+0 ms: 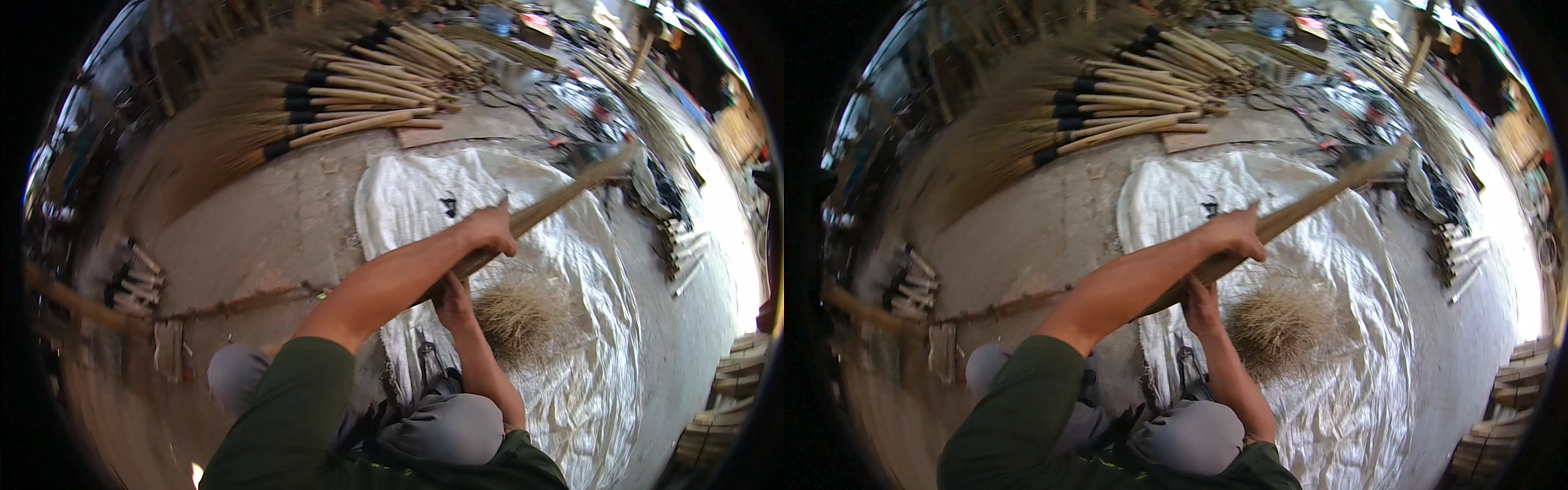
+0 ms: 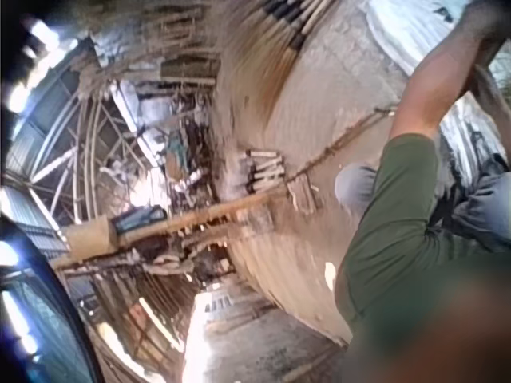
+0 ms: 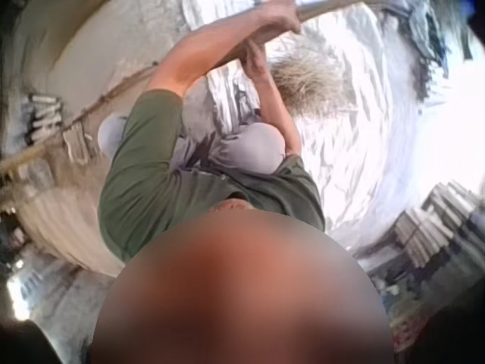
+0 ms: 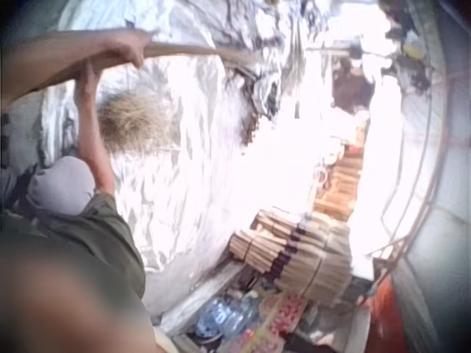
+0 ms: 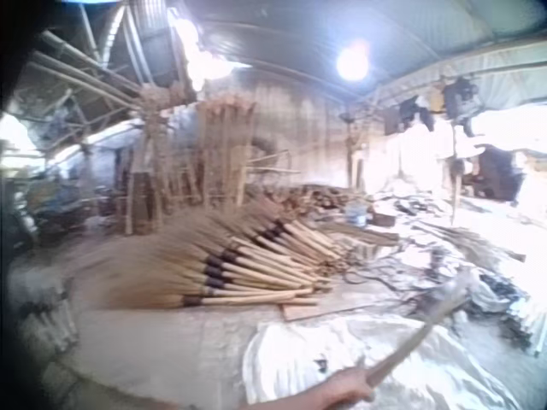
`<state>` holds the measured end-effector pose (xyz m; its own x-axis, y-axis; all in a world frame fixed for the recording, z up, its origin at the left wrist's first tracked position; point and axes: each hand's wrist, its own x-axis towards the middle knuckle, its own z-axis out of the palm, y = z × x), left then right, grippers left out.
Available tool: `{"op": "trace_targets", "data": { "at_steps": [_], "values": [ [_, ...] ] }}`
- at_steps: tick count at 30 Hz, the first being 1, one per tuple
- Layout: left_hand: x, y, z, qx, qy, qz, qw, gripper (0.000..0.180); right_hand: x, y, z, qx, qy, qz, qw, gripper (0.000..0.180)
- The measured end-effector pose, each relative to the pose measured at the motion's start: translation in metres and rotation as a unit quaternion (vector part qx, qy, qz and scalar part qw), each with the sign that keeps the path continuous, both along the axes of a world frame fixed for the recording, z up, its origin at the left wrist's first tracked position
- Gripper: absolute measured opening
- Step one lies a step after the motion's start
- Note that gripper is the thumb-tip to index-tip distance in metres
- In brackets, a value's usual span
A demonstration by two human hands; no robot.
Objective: The person sits on the floor and repeatedly trims the bristles of a straw broom using shears. After each trim, the person places the broom on the floor and picks up another one to continue the process.
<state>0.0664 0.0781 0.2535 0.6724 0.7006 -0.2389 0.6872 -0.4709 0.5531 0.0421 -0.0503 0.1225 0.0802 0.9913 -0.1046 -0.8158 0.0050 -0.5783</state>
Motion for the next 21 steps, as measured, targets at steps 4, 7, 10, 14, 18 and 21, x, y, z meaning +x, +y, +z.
{"op": "trace_targets", "data": {
  "at_steps": [4, 7, 10, 14, 18, 21],
  "values": [
    [-0.024, -0.007, -0.05, -0.044, 0.094, -0.134, 0.985, 0.031, 0.037, -0.032, -0.027, -0.074, -0.213, 0.228, 0.947, 0.064],
    [-0.07, -0.031, -0.098, -0.03, 0.108, -0.185, 0.976, 0.036, 0.064, -0.048, -0.063, -0.128, -0.08, 0.096, 0.984, 0.075],
    [-0.114, -0.069, -0.142, -0.094, 0.191, -0.139, 0.967, 0.042, 0.073, -0.046, -0.091, -0.095, 0.1, -0.103, 0.985, 0.057],
    [-0.167, -0.086, -0.168, -0.057, 0.154, -0.096, 0.982, 0.034, 0.05, -0.029, -0.104, -0.095, 0.139, -0.123, 0.978, 0.027],
    [-0.207, -0.081, -0.171, -0.084, 0.152, -0.068, 0.982, 0.041, 0.018, -0.02, -0.1, -0.086, 0.156, -0.069, 0.982, 0.016],
    [-0.23, -0.074, -0.178, -0.118, 0.149, -0.066, 0.98, 0.038, -0.002, -0.012, -0.098, -0.127, 0.136, -0.059, 0.981, 0.024]
  ]
}}
